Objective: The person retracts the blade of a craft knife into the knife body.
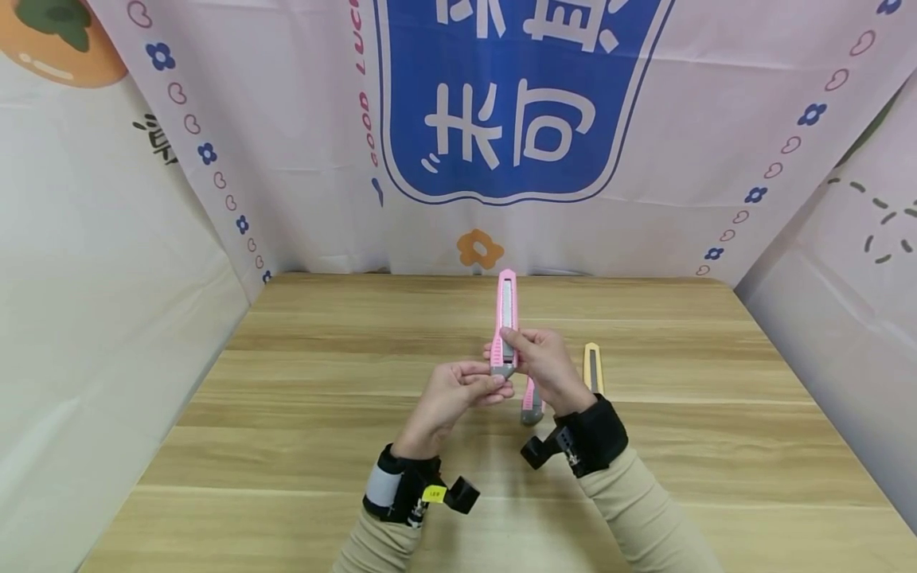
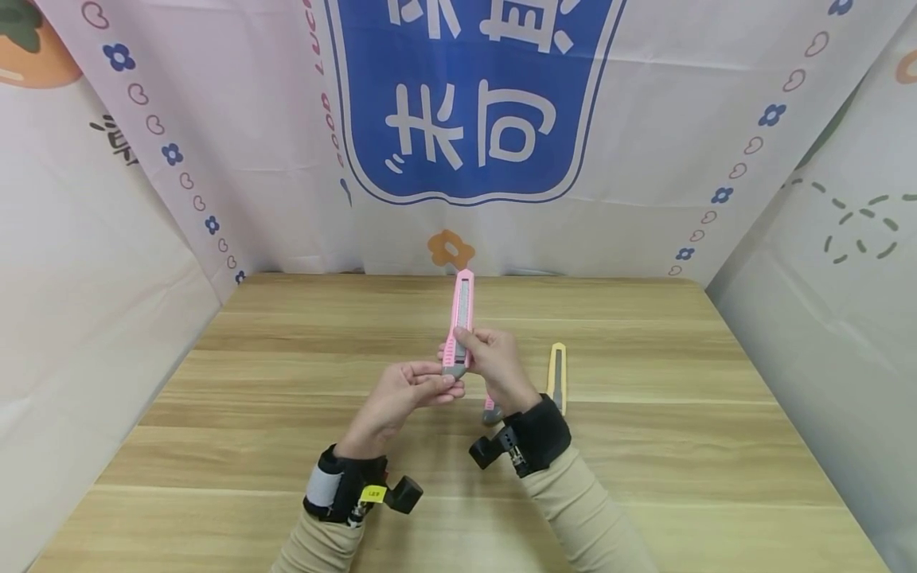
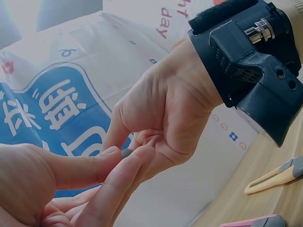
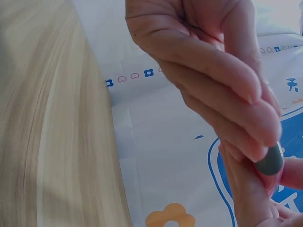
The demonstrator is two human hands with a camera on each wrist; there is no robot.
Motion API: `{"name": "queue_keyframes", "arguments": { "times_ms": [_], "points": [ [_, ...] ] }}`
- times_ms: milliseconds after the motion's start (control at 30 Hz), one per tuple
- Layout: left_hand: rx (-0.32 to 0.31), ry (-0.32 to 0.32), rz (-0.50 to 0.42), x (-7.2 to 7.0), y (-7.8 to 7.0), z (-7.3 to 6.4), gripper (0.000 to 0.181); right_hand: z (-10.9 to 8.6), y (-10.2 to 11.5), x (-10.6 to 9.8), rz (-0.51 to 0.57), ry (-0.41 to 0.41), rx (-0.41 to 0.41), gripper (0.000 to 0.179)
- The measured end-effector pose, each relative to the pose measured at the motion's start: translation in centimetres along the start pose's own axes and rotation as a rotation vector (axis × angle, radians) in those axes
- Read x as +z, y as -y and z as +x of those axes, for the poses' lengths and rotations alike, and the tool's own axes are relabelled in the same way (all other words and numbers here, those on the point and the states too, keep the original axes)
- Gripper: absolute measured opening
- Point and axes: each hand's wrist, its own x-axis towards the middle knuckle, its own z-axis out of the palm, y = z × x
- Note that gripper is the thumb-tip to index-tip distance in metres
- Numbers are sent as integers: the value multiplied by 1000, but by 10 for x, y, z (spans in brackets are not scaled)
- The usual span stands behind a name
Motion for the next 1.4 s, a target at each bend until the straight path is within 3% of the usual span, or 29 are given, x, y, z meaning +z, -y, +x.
{"name": "queue_keyframes", "arguments": {
  "times_ms": [900,1000,1133,1400],
  "points": [
    [1,9,17,0,-1,-2,31,-4,2,-4,-14,42,-23,42],
    [3,-9,21,2,0,-2,30,-5,1,-2,-30,10,-41,41],
    [26,-14,18,6,2,1,29,-6,-2,3,-99,-92,-87,38],
    [76,-55,31,11,8,5,27,-12,-1,17,-367,-254,-253,41]
  ]
}}
